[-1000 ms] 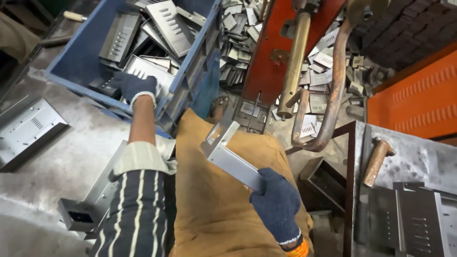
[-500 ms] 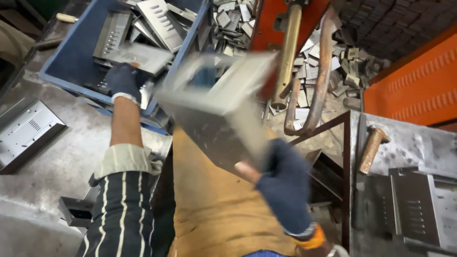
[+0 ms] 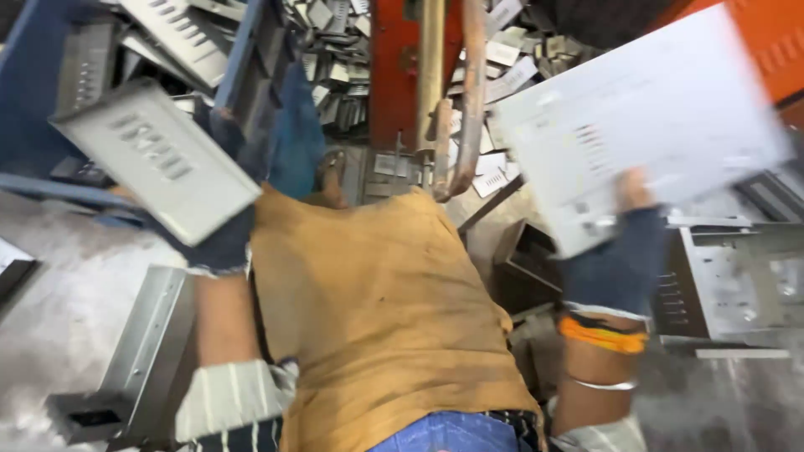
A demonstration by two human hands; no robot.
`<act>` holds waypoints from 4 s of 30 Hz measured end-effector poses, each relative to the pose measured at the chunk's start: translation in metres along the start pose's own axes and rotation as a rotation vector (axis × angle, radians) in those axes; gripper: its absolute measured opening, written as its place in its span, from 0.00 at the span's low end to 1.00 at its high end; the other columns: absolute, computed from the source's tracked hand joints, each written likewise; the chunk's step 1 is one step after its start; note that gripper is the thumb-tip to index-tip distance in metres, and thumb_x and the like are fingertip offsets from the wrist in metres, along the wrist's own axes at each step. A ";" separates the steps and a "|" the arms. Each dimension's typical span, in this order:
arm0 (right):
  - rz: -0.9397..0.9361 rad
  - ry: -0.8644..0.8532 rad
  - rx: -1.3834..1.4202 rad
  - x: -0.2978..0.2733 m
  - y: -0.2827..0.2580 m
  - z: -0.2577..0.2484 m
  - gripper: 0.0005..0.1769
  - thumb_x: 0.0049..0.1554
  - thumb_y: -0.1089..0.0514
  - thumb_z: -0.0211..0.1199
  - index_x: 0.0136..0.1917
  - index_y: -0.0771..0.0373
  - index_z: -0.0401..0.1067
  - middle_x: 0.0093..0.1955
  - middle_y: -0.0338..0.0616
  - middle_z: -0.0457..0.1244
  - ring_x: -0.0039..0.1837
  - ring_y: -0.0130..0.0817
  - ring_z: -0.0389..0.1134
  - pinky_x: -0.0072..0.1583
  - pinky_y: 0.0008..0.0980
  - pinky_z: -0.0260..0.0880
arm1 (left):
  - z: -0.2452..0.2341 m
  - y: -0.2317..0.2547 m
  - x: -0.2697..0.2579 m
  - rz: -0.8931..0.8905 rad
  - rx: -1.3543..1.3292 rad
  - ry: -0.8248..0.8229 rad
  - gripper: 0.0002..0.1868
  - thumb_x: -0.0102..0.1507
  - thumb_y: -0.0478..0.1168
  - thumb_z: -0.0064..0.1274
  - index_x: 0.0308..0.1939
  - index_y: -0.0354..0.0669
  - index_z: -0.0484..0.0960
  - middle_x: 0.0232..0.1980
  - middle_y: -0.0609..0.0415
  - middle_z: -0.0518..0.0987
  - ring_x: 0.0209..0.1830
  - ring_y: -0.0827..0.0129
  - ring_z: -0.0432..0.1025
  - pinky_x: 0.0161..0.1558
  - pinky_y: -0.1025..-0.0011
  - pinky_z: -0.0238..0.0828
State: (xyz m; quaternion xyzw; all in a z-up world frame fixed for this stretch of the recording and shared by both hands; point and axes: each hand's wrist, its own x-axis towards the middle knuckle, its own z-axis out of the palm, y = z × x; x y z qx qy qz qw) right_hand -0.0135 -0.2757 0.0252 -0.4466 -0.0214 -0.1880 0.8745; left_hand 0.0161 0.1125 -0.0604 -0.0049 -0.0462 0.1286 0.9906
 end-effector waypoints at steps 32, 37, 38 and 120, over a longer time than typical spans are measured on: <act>0.397 0.058 -0.099 -0.083 0.055 0.023 0.30 0.60 0.59 0.63 0.73 0.64 0.60 0.66 0.42 0.61 0.66 0.33 0.63 0.67 0.39 0.66 | -0.069 -0.181 -0.085 -0.161 0.871 0.392 0.34 0.63 0.69 0.53 0.46 0.39 0.79 0.42 0.57 0.78 0.41 0.72 0.70 0.43 0.69 0.72; 0.381 0.106 -0.120 -0.088 0.079 0.007 0.29 0.62 0.56 0.62 0.73 0.65 0.60 0.66 0.43 0.60 0.66 0.33 0.63 0.66 0.37 0.65 | -0.053 -0.185 -0.085 -0.196 0.809 0.457 0.37 0.61 0.69 0.51 0.52 0.38 0.81 0.47 0.55 0.82 0.44 0.70 0.75 0.47 0.69 0.74; 0.363 0.124 -0.110 -0.089 0.079 0.007 0.30 0.62 0.56 0.62 0.73 0.63 0.59 0.67 0.42 0.60 0.66 0.32 0.62 0.66 0.36 0.64 | -0.053 -0.184 -0.091 -0.182 0.818 0.383 0.41 0.63 0.70 0.50 0.60 0.34 0.78 0.54 0.49 0.80 0.51 0.66 0.74 0.53 0.67 0.72; 0.324 -0.032 -0.178 0.045 0.059 -0.017 0.26 0.61 0.56 0.62 0.68 0.69 0.67 0.57 0.47 0.67 0.55 0.35 0.71 0.57 0.33 0.74 | -0.019 -0.161 -0.040 0.144 1.344 -0.442 0.35 0.75 0.62 0.42 0.71 0.35 0.74 0.80 0.46 0.67 0.85 0.57 0.58 0.84 0.60 0.51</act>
